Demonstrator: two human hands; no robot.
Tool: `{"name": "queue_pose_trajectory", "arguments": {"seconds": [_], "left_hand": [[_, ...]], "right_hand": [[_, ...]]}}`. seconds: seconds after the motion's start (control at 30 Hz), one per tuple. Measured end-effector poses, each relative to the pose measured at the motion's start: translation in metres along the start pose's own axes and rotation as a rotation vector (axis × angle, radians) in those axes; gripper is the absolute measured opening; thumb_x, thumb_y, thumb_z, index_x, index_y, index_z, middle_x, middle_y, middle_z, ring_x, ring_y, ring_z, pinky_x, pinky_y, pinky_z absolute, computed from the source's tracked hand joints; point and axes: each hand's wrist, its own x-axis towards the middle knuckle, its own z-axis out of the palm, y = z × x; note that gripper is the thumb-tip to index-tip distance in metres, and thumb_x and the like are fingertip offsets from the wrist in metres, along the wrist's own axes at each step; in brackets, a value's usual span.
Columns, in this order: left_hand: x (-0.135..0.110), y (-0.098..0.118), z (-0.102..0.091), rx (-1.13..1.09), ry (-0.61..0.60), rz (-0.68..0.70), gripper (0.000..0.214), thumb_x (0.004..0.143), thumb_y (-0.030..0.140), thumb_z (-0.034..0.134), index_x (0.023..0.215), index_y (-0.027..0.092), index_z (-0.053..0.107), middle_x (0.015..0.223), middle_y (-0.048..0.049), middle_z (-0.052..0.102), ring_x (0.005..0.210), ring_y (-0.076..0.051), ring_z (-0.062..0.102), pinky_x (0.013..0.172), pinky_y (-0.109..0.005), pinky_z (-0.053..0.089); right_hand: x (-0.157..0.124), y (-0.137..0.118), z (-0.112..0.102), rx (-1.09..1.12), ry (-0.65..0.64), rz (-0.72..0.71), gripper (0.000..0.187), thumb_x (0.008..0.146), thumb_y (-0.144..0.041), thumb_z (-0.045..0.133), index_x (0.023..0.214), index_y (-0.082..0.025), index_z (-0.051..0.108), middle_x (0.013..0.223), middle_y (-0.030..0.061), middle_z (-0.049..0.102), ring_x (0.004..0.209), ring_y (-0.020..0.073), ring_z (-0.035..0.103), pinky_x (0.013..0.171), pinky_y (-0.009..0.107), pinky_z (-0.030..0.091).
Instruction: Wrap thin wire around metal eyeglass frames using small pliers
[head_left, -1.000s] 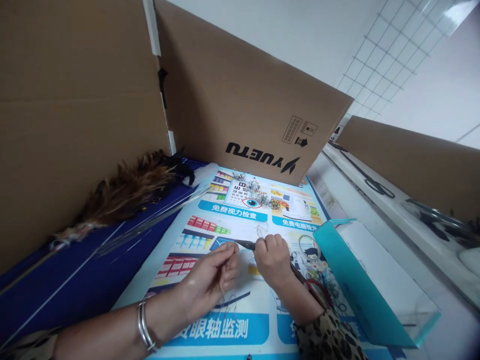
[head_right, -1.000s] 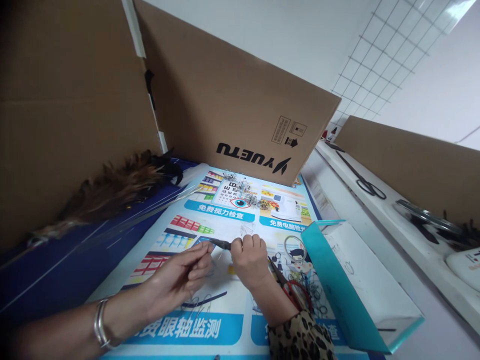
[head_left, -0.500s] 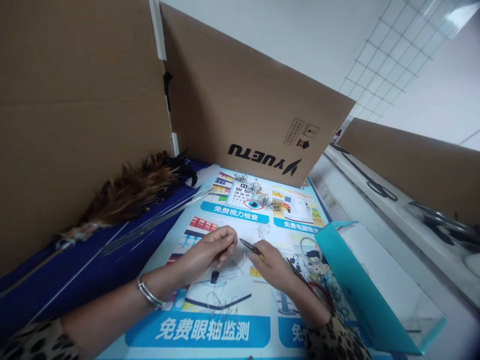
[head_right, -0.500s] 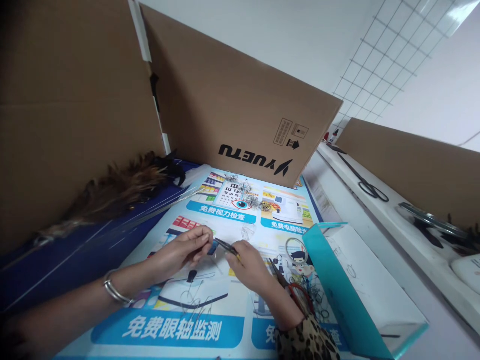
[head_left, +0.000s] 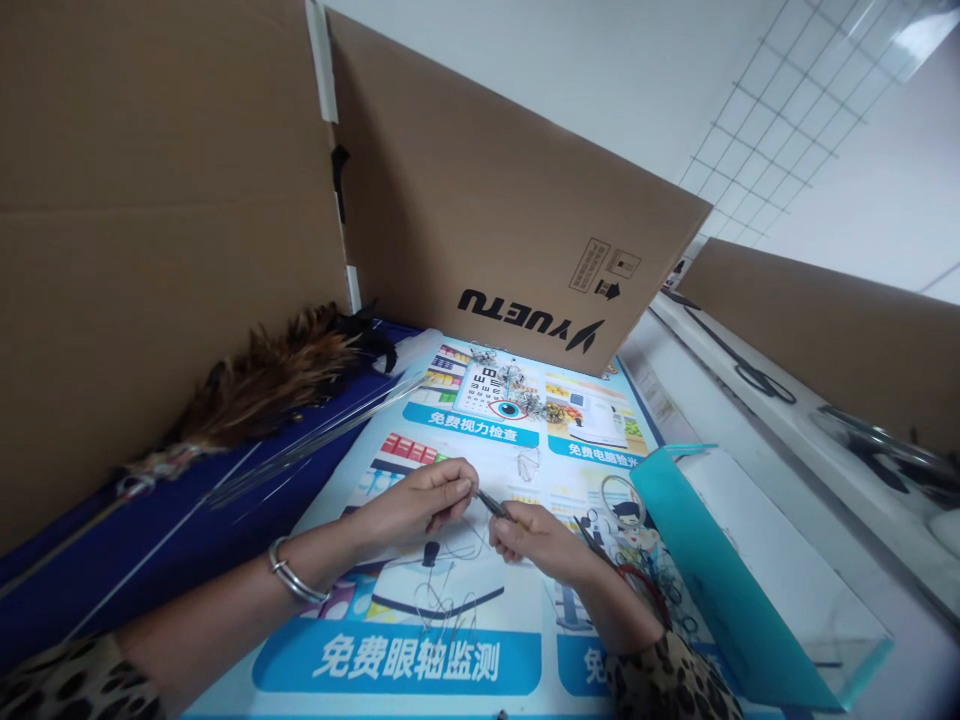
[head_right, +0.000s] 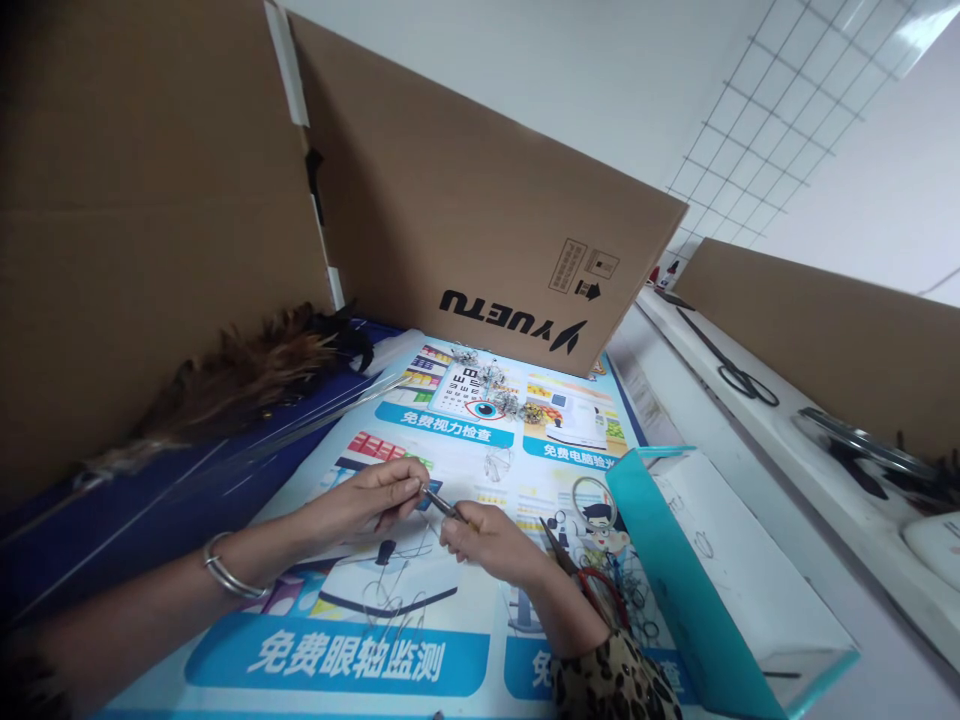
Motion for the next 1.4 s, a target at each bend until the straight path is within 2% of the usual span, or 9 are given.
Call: {"name": "queue_pose_trajectory", "arguments": {"seconds": [0.37, 0.63, 1.0, 1.23, 1.4], "left_hand": [[0.002, -0.007, -0.003, 0.015, -0.054, -0.047, 0.023, 0.087, 0.038, 0.047, 0.084, 0.015, 0.051, 0.060, 0.0042, 0.045, 0.046, -0.006, 0.030, 0.042, -0.018, 0.020], [0.003, -0.015, -0.003, -0.053, -0.066, -0.061, 0.022, 0.086, 0.038, 0.048, 0.085, 0.016, 0.050, 0.056, 0.0048, 0.045, 0.043, -0.006, 0.029, 0.040, -0.019, 0.016], [0.001, -0.008, -0.001, -0.081, -0.076, -0.061, 0.021, 0.087, 0.037, 0.048, 0.085, 0.016, 0.050, 0.055, 0.0057, 0.042, 0.043, -0.005, 0.026, 0.040, -0.019, 0.015], [0.001, -0.011, -0.002, -0.112, -0.095, -0.052, 0.020, 0.087, 0.036, 0.048, 0.085, 0.016, 0.051, 0.055, 0.0055, 0.042, 0.042, -0.005, 0.025, 0.040, -0.020, 0.015], [0.002, -0.012, -0.002, -0.120, -0.113, -0.054, 0.019, 0.088, 0.034, 0.046, 0.086, 0.016, 0.050, 0.055, 0.0056, 0.041, 0.042, -0.005, 0.024, 0.039, -0.020, 0.014]], "right_hand": [[-0.001, 0.001, -0.001, -0.048, -0.003, 0.007, 0.039, 0.085, -0.051, 0.044, 0.081, -0.014, 0.055, 0.065, -0.0016, 0.046, 0.060, 0.0081, 0.043, 0.056, 0.020, 0.034], [-0.001, 0.001, -0.003, -0.075, -0.005, 0.010, 0.040, 0.084, -0.053, 0.045, 0.081, -0.014, 0.056, 0.066, -0.0017, 0.044, 0.060, 0.0078, 0.041, 0.055, 0.019, 0.032], [-0.003, -0.001, -0.003, -0.065, -0.019, -0.001, 0.042, 0.084, -0.054, 0.043, 0.080, -0.014, 0.055, 0.066, -0.0015, 0.045, 0.059, 0.0075, 0.040, 0.054, 0.019, 0.031], [-0.002, -0.002, -0.006, -0.171, 0.014, -0.038, 0.039, 0.086, -0.051, 0.042, 0.077, -0.015, 0.054, 0.061, -0.0042, 0.037, 0.055, 0.0067, 0.032, 0.051, 0.019, 0.026], [-0.001, 0.001, -0.007, -0.236, 0.034, -0.064, 0.038, 0.086, -0.050, 0.041, 0.076, -0.016, 0.053, 0.062, -0.0041, 0.038, 0.056, 0.0072, 0.033, 0.053, 0.019, 0.028]]}}
